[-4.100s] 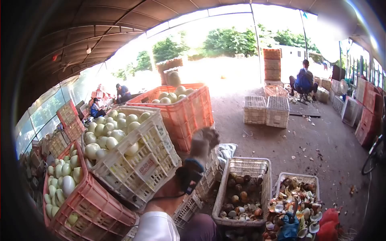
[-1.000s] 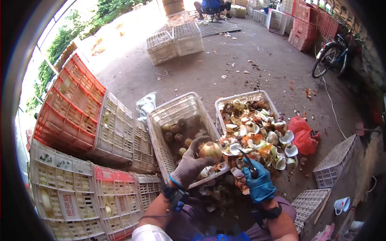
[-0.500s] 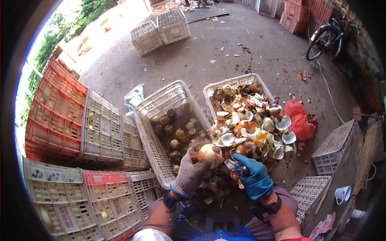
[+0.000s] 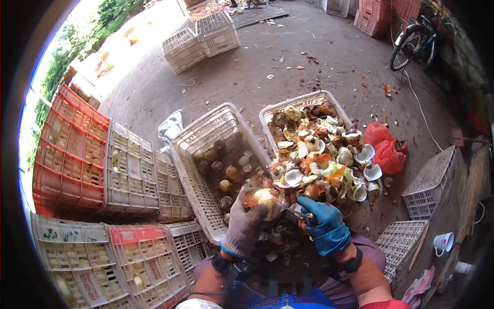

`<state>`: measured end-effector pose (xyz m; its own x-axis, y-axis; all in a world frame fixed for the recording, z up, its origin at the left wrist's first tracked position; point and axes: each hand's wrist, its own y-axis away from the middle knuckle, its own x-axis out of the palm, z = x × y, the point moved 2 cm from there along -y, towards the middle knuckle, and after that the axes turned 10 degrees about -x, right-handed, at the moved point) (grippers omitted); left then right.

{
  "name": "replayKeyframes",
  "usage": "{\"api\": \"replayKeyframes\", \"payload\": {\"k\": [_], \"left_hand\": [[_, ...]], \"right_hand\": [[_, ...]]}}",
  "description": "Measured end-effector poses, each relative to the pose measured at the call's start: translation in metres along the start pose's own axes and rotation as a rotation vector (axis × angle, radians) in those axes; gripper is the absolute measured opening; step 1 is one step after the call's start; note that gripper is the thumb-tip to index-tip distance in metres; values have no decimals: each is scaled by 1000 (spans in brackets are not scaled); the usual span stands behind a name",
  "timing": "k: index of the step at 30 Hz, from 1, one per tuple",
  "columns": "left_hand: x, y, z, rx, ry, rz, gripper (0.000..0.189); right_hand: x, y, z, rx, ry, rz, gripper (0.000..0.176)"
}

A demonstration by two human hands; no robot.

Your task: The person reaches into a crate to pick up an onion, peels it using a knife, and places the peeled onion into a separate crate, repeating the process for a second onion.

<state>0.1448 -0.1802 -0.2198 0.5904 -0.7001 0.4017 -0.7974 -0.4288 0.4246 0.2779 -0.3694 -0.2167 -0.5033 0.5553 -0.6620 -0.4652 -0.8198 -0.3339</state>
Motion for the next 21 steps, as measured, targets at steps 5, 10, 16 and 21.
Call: {"api": "replayKeyframes", "payload": {"k": [5, 10, 16, 21], "left_hand": [[9, 9, -5, 55, -67, -3, 49], [11, 13, 15, -186, 496, 151, 61], [11, 14, -5, 8, -179, -52, 45], [13, 11, 2, 29, 37, 62, 40]], "right_hand": [[-2, 2, 2, -17, 41, 28, 55], [-3, 2, 2, -69, 61, 13, 53], [-8, 2, 0, -40, 171, 54, 54], [29, 22, -3, 261, -471, 110, 53]]}}
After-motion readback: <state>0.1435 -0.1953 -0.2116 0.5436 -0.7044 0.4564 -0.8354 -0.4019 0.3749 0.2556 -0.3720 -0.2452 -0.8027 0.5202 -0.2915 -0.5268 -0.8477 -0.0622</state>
